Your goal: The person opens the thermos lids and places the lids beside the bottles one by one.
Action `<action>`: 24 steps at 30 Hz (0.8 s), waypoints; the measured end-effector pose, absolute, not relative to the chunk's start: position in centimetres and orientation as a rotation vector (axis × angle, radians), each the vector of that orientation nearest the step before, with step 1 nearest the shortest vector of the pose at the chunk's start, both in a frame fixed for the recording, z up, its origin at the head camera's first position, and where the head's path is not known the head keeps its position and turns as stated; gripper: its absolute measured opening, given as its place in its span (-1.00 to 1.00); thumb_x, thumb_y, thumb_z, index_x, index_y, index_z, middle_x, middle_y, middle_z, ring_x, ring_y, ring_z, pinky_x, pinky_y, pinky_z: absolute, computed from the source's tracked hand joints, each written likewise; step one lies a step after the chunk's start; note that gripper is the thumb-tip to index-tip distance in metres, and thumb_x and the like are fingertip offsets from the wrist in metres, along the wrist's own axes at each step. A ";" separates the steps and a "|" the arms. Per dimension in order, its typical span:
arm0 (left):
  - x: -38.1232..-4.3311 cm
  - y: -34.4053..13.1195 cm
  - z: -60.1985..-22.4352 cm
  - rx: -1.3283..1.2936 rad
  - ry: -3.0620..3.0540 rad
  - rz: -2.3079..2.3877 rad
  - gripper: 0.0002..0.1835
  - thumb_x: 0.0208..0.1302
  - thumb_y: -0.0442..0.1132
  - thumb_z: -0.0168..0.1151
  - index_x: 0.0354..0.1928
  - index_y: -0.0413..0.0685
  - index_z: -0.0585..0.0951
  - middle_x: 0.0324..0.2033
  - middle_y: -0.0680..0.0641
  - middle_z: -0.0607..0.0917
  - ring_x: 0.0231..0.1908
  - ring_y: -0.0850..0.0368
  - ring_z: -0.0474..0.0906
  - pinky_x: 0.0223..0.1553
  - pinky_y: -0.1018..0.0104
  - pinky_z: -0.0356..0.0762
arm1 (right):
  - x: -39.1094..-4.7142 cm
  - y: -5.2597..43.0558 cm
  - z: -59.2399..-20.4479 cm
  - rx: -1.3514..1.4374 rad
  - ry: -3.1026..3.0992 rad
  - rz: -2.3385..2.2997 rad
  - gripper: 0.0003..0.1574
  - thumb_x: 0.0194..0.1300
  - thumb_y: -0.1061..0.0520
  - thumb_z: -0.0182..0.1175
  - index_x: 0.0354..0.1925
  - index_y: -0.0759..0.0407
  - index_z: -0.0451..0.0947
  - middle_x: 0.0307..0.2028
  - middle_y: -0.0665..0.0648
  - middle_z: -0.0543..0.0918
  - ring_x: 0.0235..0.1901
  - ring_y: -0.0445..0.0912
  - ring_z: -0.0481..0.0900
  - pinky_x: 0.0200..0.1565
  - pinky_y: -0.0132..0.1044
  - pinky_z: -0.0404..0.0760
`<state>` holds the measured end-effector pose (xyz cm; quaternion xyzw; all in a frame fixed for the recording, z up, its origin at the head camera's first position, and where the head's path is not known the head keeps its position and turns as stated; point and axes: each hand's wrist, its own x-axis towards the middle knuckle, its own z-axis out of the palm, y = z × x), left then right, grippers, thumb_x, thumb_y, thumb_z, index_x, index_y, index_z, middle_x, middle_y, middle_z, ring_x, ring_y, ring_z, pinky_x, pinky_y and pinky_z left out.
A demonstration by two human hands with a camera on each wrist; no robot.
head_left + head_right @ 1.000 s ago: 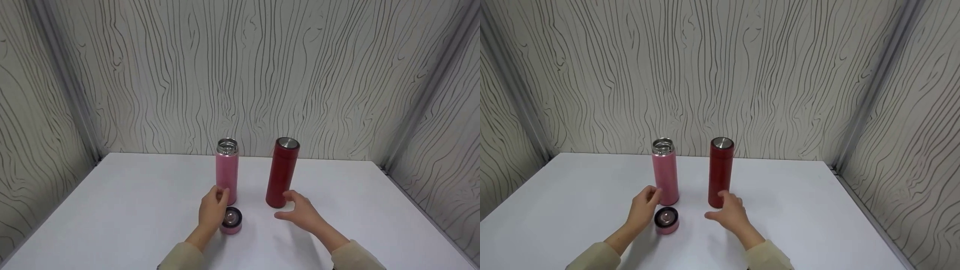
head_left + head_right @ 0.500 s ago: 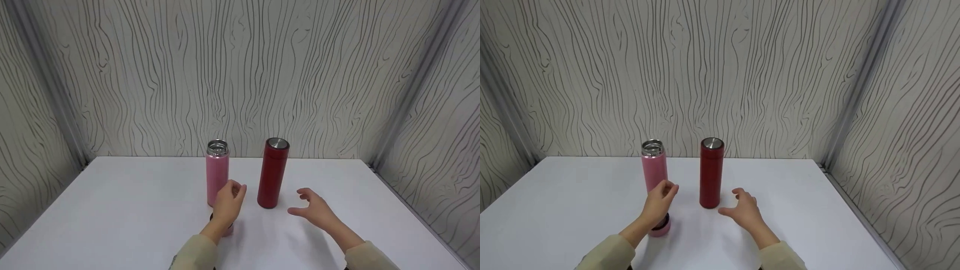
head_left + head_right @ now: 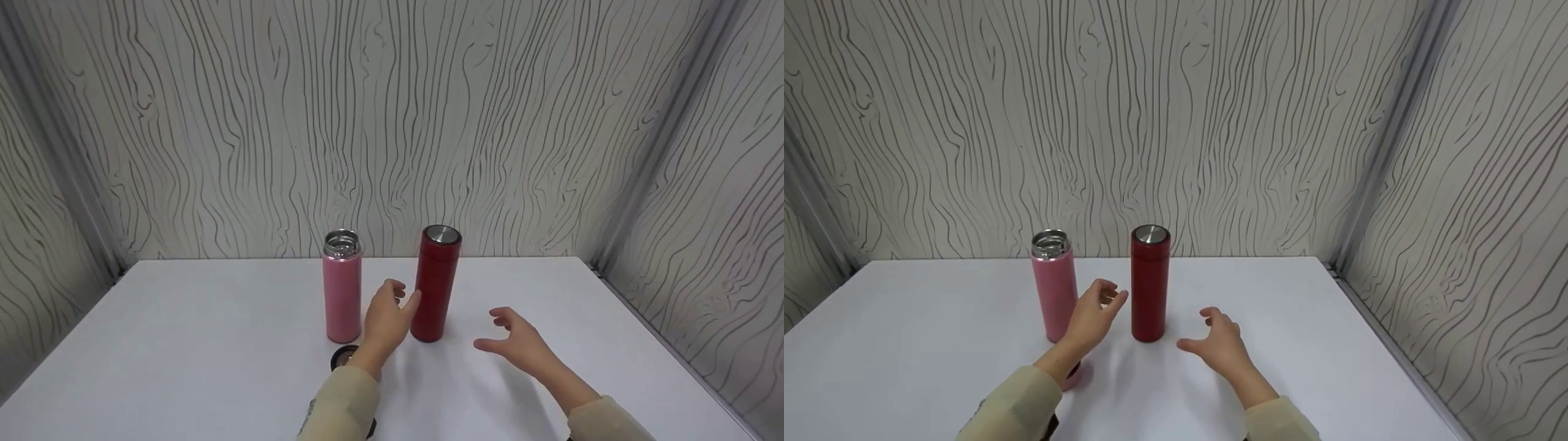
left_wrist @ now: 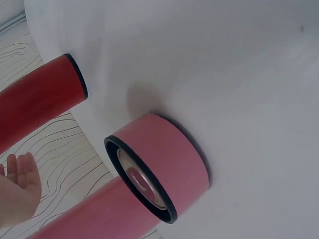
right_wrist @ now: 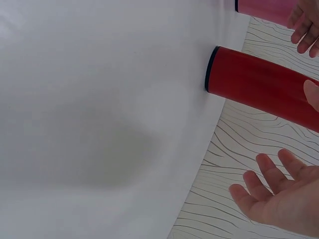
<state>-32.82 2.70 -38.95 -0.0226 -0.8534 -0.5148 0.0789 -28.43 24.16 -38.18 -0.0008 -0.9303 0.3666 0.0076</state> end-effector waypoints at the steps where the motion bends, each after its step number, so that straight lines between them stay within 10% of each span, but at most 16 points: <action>1: -32.9 2.8 -38.9 -0.072 -2.550 -1.534 -0.61 0.28 0.06 0.12 -0.02 -0.04 0.45 -0.08 -0.06 0.59 -0.03 0.07 0.52 0.02 0.16 0.52 | -28.4 24.2 -38.2 -0.003 -2.908 1.150 -0.06 0.02 -0.06 0.39 0.22 0.35 0.25 0.16 0.41 0.43 0.21 0.32 0.30 0.13 0.15 0.43; 24: -35.5 5.5 -39.3 -0.017 -2.525 -1.697 -0.07 0.08 -0.02 0.35 0.39 -0.17 0.09 0.31 -0.21 0.31 0.33 -0.14 0.23 0.28 -0.05 0.26 | -28.6 24.5 -38.8 -0.048 -2.912 1.179 -0.08 -0.01 -0.06 0.40 0.21 0.31 0.28 0.12 0.36 0.47 0.19 0.28 0.34 0.12 0.12 0.44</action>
